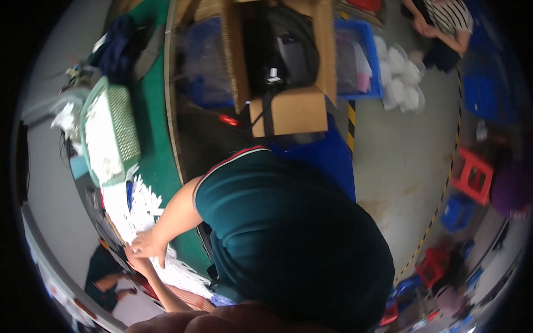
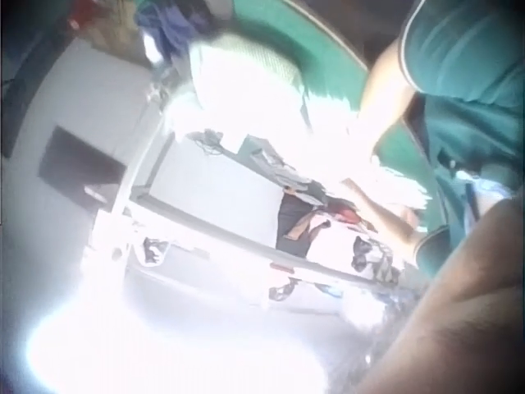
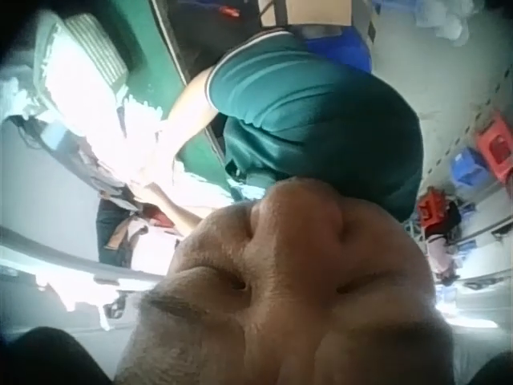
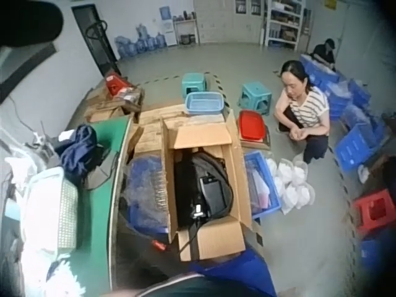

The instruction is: The person sorts and counts white plastic or metal strips by hand, taking them from a central pile and organizing them into stacks or containers, including a sorting basket, a blue bin, and a cardboard box.

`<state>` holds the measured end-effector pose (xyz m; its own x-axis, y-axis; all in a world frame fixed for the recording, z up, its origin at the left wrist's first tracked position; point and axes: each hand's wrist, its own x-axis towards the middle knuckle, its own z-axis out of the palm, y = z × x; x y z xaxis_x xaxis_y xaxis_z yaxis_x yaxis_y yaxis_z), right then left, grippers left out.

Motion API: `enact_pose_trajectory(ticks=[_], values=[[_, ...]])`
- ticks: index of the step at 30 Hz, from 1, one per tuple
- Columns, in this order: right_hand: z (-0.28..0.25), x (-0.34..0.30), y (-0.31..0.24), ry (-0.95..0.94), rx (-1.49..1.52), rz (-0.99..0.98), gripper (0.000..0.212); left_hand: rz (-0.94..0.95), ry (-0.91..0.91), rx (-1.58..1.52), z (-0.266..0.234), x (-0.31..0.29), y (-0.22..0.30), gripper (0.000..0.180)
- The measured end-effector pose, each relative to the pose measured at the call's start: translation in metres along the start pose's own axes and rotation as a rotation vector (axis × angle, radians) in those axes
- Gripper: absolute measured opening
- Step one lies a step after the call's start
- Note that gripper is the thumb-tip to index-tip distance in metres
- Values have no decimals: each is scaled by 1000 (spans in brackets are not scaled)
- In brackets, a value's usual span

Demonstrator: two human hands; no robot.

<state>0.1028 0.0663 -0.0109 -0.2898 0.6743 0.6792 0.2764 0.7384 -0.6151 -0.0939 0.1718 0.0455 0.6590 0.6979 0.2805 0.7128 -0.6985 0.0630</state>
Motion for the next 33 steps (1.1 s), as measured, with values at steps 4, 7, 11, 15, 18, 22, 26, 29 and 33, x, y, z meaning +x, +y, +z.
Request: enact_pose_trajectory(ticks=[4,7,11,15,18,22,26,29,33], values=[[-3,-12,9,87,-30,84,107,68,-162,874,-12,17,55,39],[-21,-19,-1,59,-65,112,107,-432,12,133,-13,33,72,26],[-24,-20,-3,98,-94,33,113,-875,62,-1263,5,2,83,37],[-22,-16,-6,45,-128,-145,107,-912,-32,-1547,27,-39,115,45],[-22,-18,3,-65,-46,-166,85,-995,-116,-1706,43,-58,113,34],[-44,-24,-11,-112,-143,-206,74,-919,47,-1729,42,-52,151,30],[-41,-22,-23,-275,-86,-48,69,-874,-14,-1734,28,-61,154,29],[-44,-21,-29,-334,-87,-25,68,-877,-12,-1886,20,-67,162,28],[-54,-18,-40,-372,-169,-125,80,-860,-109,-2110,20,-71,165,32]])
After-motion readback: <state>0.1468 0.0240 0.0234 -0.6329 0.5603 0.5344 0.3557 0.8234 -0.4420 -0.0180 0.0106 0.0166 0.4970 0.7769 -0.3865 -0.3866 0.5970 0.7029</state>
